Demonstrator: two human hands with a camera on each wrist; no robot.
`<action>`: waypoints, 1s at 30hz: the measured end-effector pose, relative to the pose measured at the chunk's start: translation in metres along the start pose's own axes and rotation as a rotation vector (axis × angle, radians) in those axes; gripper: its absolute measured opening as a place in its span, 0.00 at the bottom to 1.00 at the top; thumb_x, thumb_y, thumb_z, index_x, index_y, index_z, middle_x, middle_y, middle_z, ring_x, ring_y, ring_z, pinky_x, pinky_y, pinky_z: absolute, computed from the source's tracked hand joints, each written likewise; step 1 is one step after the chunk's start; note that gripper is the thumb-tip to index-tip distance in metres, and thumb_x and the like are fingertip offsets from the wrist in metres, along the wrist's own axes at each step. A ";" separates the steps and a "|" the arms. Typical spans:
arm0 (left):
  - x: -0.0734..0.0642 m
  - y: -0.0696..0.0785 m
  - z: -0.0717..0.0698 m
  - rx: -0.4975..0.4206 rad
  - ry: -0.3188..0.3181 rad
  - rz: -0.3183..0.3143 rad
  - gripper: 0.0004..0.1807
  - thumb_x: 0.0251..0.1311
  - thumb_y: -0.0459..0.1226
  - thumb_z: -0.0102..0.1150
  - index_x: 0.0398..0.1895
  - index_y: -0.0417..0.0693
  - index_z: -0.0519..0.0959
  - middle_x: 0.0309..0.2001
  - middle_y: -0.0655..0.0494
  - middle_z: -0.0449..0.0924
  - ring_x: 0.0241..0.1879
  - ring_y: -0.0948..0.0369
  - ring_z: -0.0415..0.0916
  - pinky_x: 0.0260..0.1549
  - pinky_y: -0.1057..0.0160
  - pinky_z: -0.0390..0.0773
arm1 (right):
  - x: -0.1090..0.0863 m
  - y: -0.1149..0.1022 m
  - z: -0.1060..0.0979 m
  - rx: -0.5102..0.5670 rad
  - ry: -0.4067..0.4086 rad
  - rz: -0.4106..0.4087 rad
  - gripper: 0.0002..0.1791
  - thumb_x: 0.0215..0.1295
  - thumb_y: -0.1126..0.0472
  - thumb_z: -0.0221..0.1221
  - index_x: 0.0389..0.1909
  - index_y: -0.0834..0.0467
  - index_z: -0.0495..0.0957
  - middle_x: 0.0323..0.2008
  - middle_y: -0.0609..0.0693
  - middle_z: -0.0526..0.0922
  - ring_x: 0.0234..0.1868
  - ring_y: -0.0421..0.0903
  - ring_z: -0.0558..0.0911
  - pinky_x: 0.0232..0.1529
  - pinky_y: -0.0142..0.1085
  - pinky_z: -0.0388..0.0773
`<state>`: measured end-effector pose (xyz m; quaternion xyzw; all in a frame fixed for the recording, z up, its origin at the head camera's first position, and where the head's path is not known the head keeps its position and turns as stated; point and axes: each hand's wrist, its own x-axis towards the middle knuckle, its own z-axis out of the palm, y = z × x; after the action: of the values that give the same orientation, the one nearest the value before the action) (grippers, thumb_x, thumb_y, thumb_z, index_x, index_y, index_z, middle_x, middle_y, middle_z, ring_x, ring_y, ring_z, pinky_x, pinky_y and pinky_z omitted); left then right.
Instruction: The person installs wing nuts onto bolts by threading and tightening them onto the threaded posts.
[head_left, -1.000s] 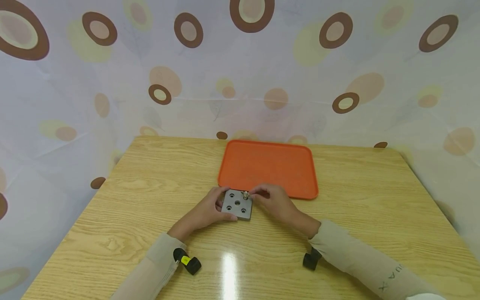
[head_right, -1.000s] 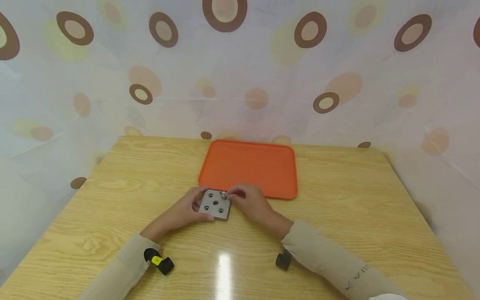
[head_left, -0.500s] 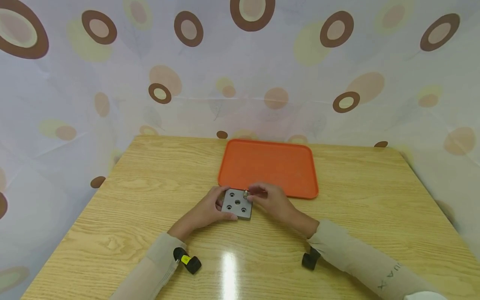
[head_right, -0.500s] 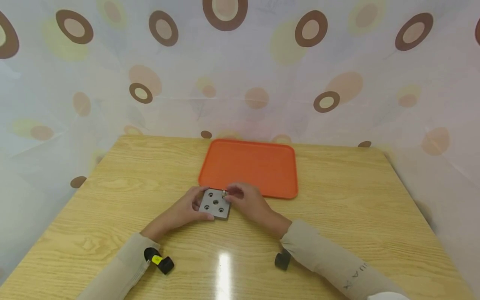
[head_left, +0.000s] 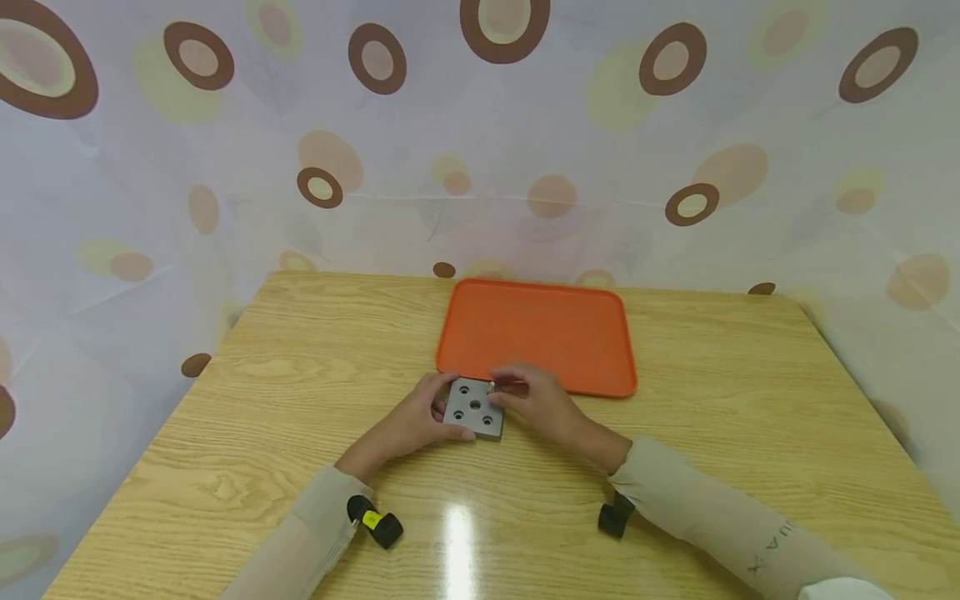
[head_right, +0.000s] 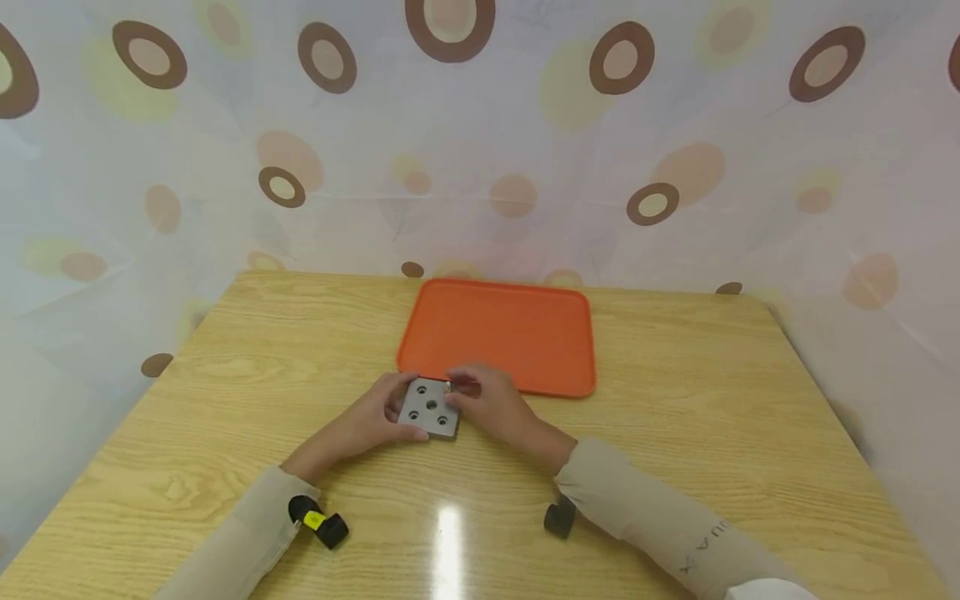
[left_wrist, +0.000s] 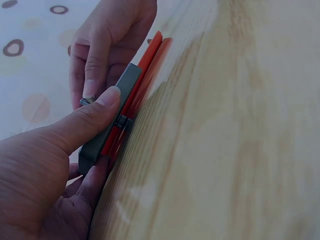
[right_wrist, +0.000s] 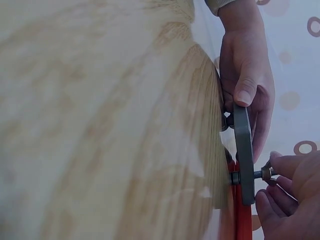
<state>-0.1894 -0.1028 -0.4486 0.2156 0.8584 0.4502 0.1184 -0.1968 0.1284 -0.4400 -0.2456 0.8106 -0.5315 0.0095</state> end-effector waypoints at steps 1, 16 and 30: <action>0.000 0.000 0.000 0.001 0.000 -0.001 0.50 0.43 0.50 0.72 0.69 0.49 0.57 0.53 0.54 0.61 0.39 0.61 0.67 0.39 0.64 0.73 | 0.000 0.000 0.000 -0.001 0.000 0.002 0.20 0.56 0.66 0.64 0.50 0.67 0.75 0.47 0.58 0.79 0.47 0.50 0.80 0.46 0.33 0.75; 0.000 0.002 0.000 -0.012 -0.008 0.000 0.50 0.43 0.50 0.72 0.69 0.51 0.56 0.53 0.53 0.61 0.39 0.61 0.67 0.38 0.64 0.73 | -0.005 0.002 -0.006 -0.084 0.033 -0.001 0.16 0.58 0.65 0.63 0.48 0.63 0.78 0.43 0.50 0.81 0.45 0.45 0.79 0.46 0.34 0.75; 0.000 0.001 0.000 -0.029 -0.018 -0.001 0.50 0.44 0.49 0.72 0.69 0.50 0.56 0.54 0.52 0.60 0.39 0.60 0.69 0.38 0.64 0.74 | -0.007 0.003 -0.011 -0.166 0.049 0.036 0.08 0.60 0.64 0.61 0.41 0.56 0.81 0.39 0.44 0.82 0.44 0.40 0.79 0.45 0.34 0.74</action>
<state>-0.1896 -0.1023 -0.4476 0.2172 0.8508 0.4607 0.1294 -0.1944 0.1416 -0.4398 -0.2178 0.8561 -0.4682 -0.0210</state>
